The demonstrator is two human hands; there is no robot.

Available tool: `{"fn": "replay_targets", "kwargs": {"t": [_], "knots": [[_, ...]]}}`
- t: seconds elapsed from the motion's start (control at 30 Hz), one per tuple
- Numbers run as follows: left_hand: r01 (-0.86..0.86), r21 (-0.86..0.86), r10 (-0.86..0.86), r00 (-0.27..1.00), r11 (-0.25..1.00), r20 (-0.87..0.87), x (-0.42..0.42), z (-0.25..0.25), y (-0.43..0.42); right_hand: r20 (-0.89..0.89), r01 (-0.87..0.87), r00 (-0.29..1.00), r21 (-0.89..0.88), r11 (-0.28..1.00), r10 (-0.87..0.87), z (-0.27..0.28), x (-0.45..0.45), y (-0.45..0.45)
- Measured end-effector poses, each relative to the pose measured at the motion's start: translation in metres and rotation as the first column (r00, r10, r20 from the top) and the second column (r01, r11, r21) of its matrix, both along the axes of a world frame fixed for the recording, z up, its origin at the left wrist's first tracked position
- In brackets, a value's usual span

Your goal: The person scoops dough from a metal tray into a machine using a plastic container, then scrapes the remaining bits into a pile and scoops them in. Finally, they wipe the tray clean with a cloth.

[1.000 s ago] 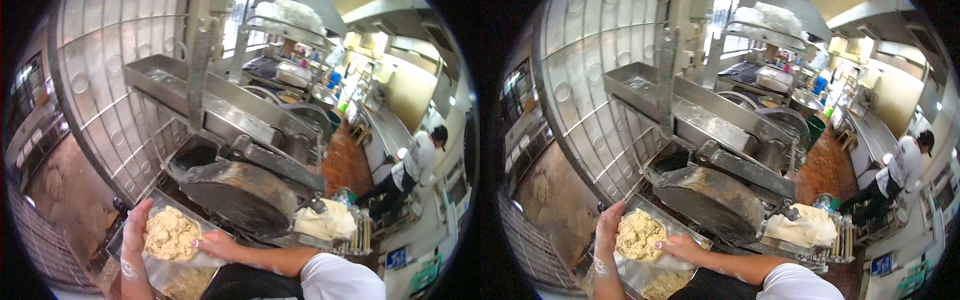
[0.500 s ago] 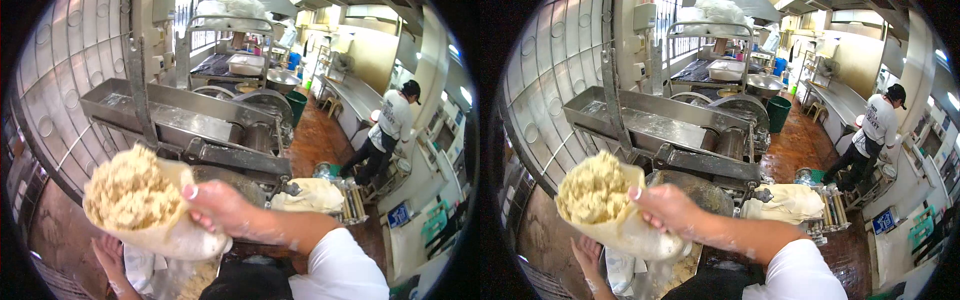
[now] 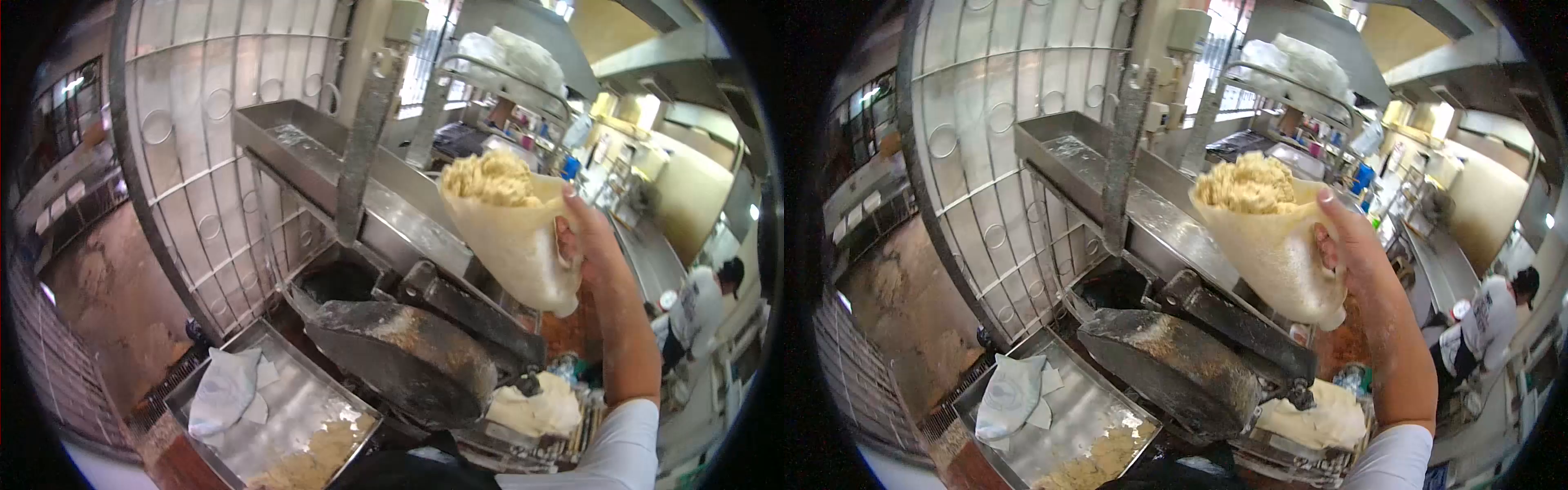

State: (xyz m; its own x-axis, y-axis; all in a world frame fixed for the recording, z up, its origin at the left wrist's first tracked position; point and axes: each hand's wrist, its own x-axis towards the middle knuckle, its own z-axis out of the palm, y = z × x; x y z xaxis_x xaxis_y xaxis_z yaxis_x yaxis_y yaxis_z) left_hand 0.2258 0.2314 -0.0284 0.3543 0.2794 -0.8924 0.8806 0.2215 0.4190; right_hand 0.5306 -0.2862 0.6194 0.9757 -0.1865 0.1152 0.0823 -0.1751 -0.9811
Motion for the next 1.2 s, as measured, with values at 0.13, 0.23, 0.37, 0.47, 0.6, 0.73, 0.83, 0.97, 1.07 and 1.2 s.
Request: {"fn": "replay_targets", "kwargs": {"t": [0.13, 0.23, 0.37, 0.47, 0.6, 0.73, 0.83, 0.97, 1.07, 1.2], "knots": [[0.018, 0.013, -0.018, 1.000, 1.000, 0.004, -0.001, 0.008, -0.019, -0.012, -0.041, 0.999, -0.635, 0.771, 0.043, -0.021, 0.108, 0.007], [0.025, 0.013, -0.025, 1.000, 1.000, 0.009, 0.001, 0.013, -0.034, 0.251, 0.189, 0.931, -0.952, 0.240, 0.264, -0.044, 0.200, 0.059], [0.027, 0.022, -0.027, 1.000, 0.999, -0.005, 0.001, 0.020, -0.046, 0.105, 0.163, 0.894, -0.982, -0.098, 0.436, -0.040, 0.221, 0.148], [0.011, 0.023, -0.011, 1.000, 1.000, -0.012, -0.001, 0.020, -0.051, 0.067, 0.164, 0.869, -0.974, -0.158, 0.491, -0.036, 0.232, 0.163], [0.006, 0.013, -0.005, 1.000, 1.000, -0.023, 0.002, 0.019, -0.051, 0.078, 0.222, 0.883, -0.939, -0.264, 0.462, -0.011, 0.238, 0.163], [0.023, 0.012, -0.023, 0.999, 1.000, -0.030, 0.007, 0.018, -0.046, 0.108, 0.243, 0.892, -0.933, -0.266, 0.438, 0.004, 0.239, 0.153], [0.042, 0.013, -0.041, 0.999, 0.999, -0.026, 0.013, 0.016, -0.042, 0.126, 0.244, 0.904, -0.937, -0.249, 0.409, 0.009, 0.234, 0.146], [0.059, 0.019, -0.059, 0.998, 0.998, -0.016, 0.015, 0.013, -0.039, 0.130, 0.233, 0.910, -0.946, -0.225, 0.394, 0.012, 0.225, 0.136], [0.060, 0.022, -0.060, 0.998, 0.998, 0.000, 0.014, 0.012, -0.038, 0.095, 0.199, 0.933, -0.940, -0.277, 0.347, 0.007, 0.213, 0.133], [0.053, 0.024, -0.054, 0.998, 0.998, 0.019, 0.008, 0.009, -0.040, 0.139, 0.228, 0.936, -0.939, -0.257, 0.323, 0.002, 0.206, 0.126]]}}
